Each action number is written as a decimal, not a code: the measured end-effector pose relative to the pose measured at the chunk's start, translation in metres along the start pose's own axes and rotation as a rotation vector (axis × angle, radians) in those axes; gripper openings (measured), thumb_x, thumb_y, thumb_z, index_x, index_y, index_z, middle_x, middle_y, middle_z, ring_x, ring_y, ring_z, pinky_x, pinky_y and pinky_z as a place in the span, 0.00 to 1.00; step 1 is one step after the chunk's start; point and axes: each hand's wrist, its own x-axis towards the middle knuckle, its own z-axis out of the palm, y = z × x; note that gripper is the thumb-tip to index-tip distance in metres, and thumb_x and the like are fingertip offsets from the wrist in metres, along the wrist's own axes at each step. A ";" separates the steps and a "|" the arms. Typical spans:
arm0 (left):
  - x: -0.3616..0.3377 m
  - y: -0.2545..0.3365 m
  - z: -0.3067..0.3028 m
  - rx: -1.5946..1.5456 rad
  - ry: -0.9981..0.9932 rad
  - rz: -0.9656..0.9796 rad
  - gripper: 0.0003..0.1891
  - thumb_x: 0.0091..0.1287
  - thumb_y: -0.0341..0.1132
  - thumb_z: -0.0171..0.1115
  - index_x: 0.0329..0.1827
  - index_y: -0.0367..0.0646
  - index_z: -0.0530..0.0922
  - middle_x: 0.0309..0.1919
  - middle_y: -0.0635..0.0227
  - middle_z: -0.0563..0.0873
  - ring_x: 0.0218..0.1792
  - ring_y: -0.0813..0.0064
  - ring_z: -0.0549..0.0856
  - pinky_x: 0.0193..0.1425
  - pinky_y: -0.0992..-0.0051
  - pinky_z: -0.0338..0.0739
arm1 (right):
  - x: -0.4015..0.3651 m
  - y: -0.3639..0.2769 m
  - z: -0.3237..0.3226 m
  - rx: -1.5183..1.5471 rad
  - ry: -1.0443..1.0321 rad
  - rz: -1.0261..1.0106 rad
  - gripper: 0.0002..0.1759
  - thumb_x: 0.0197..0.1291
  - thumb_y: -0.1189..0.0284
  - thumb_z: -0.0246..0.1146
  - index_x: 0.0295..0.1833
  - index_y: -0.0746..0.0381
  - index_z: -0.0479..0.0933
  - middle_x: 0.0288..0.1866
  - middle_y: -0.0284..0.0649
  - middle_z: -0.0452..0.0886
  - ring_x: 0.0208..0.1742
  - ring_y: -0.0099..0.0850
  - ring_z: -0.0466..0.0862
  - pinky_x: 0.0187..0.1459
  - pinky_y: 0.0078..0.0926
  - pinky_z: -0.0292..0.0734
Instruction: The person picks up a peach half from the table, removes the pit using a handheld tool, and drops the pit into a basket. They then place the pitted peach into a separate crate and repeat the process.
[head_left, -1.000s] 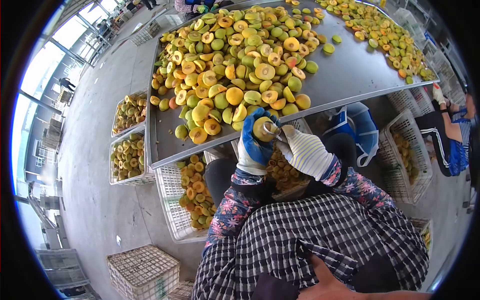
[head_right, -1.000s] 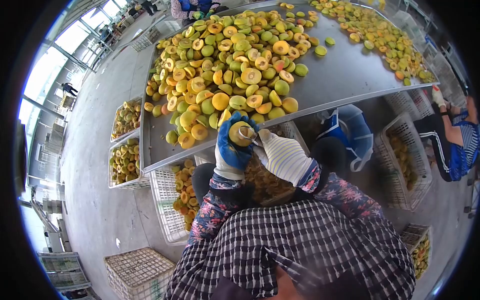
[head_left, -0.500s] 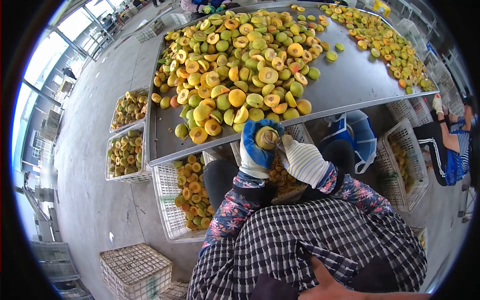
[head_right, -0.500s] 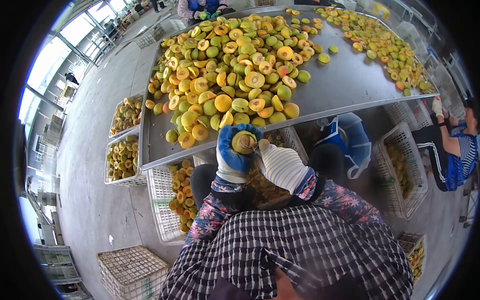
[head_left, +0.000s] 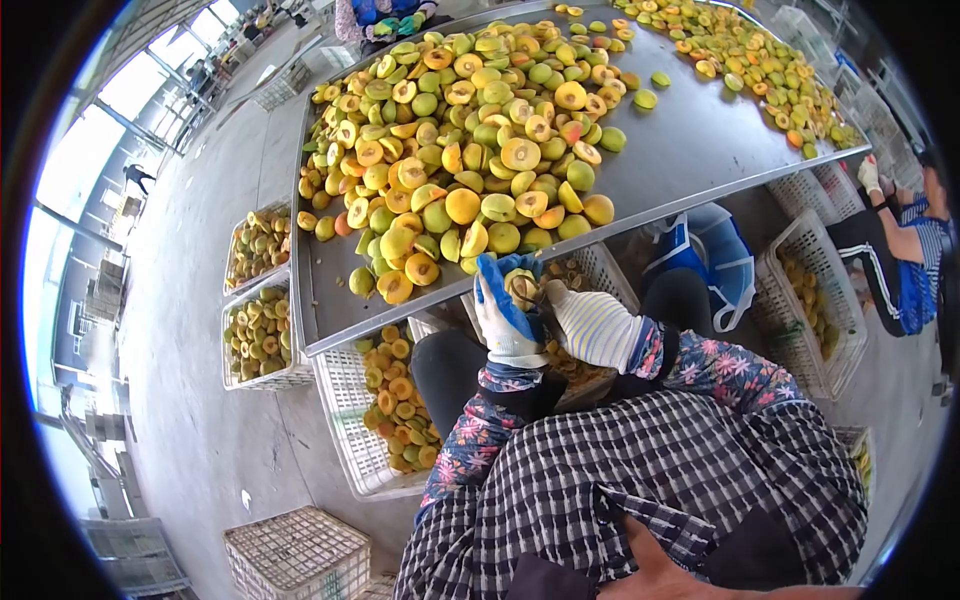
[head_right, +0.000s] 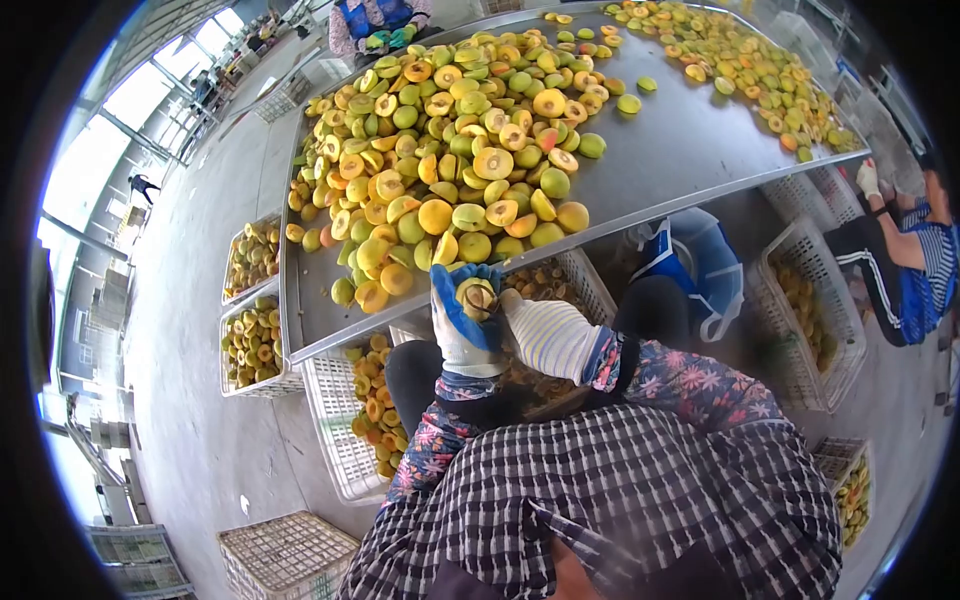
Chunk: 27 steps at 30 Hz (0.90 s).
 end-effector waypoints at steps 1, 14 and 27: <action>0.002 -0.008 -0.001 -0.331 0.035 -0.241 0.25 0.63 0.29 0.68 0.60 0.32 0.67 0.41 0.61 0.82 0.46 0.58 0.82 0.51 0.66 0.78 | 0.001 0.002 -0.006 -0.019 -0.007 -0.028 0.20 0.63 0.69 0.57 0.54 0.73 0.65 0.30 0.53 0.82 0.31 0.52 0.83 0.31 0.46 0.77; 0.006 0.036 0.024 -0.847 0.161 -0.505 0.19 0.78 0.50 0.47 0.52 0.40 0.71 0.47 0.64 0.78 0.53 0.65 0.79 0.68 0.57 0.74 | 0.000 -0.008 -0.003 0.161 0.116 0.103 0.21 0.60 0.71 0.61 0.56 0.66 0.65 0.33 0.53 0.81 0.32 0.55 0.82 0.33 0.48 0.79; 0.003 -0.006 0.001 0.259 -0.152 0.096 0.22 0.61 0.30 0.69 0.55 0.33 0.71 0.41 0.61 0.84 0.43 0.62 0.83 0.49 0.68 0.78 | 0.000 0.005 0.005 0.120 -0.056 0.052 0.15 0.70 0.67 0.52 0.53 0.68 0.69 0.34 0.53 0.81 0.36 0.50 0.82 0.37 0.43 0.78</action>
